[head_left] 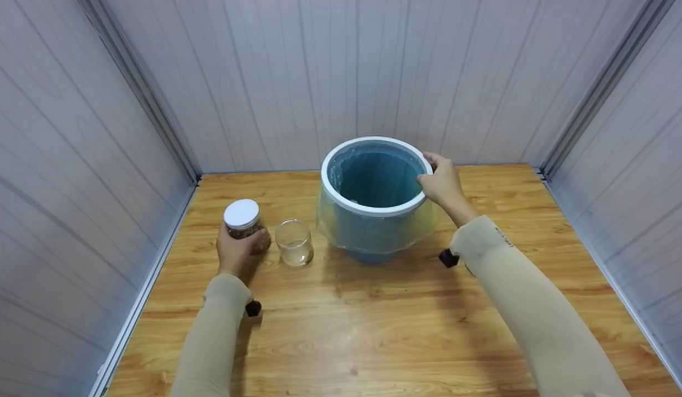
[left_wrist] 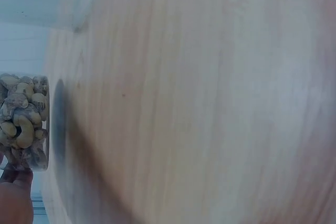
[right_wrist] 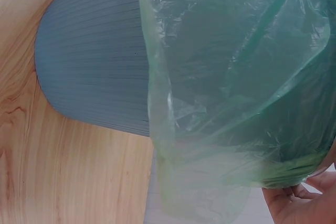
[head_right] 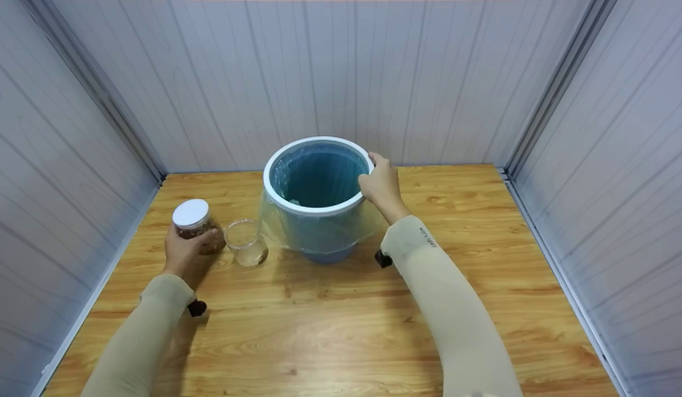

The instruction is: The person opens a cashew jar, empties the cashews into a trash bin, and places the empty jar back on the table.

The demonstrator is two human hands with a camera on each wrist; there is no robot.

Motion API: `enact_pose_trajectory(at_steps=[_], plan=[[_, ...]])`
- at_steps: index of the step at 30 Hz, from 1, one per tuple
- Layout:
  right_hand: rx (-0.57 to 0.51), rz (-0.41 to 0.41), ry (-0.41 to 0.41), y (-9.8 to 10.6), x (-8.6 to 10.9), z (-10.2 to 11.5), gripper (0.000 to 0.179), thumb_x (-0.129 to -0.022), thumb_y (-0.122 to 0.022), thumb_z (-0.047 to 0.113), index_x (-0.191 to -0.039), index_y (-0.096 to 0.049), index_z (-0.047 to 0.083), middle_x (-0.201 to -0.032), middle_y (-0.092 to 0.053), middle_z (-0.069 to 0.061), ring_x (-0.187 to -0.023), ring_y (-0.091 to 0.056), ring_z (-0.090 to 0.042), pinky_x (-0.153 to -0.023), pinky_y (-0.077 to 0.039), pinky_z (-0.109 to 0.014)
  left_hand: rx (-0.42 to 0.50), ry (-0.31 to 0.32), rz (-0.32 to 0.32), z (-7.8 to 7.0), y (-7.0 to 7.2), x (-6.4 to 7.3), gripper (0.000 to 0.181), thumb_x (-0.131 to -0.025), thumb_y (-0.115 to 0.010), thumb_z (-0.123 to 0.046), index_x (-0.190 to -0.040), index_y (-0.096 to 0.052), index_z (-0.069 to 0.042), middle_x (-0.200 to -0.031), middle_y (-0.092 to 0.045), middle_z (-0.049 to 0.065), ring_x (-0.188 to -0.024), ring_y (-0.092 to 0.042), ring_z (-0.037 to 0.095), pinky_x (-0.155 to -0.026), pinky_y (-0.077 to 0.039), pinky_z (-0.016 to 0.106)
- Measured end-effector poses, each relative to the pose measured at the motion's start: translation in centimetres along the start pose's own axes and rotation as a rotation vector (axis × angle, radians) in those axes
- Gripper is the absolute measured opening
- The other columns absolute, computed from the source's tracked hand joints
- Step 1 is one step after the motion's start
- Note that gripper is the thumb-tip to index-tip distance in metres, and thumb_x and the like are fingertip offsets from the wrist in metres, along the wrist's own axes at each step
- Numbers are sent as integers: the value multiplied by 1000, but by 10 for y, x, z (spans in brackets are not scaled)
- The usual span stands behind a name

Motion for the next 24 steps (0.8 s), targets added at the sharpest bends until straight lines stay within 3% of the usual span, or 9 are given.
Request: enact_pose_trajectory(at_steps=[14,24], plan=[[18,14,15,-2,-3,2,67,-99,-55,-4,-164,-41,-3,-154,-56,-31,-140,-57,-43,-119,-49,-56,-8,-36,8,-18,11,-1,103,-87,-94,-27,-170,-33,-17,-168,-47,11,-158,-42,28,-132,-34,45],[18,9,52,1,-5,2,66,-96,-58,-1,-161,-44,-5,-148,-59,-31,-133,-59,-42,-117,-52,-56,-30,-139,24,-46,11,2,100,-89,-92,-23,-169,-34,-12,-168,-46,16,-158,-42,33,-131,-36,50]])
Point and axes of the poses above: each hand's wrist, its own x-axis away from the middle knuckle, its own y-axis out of the back of the hand, z = x × y, the point moved 10 cm from there along -x, towards the middle knuckle
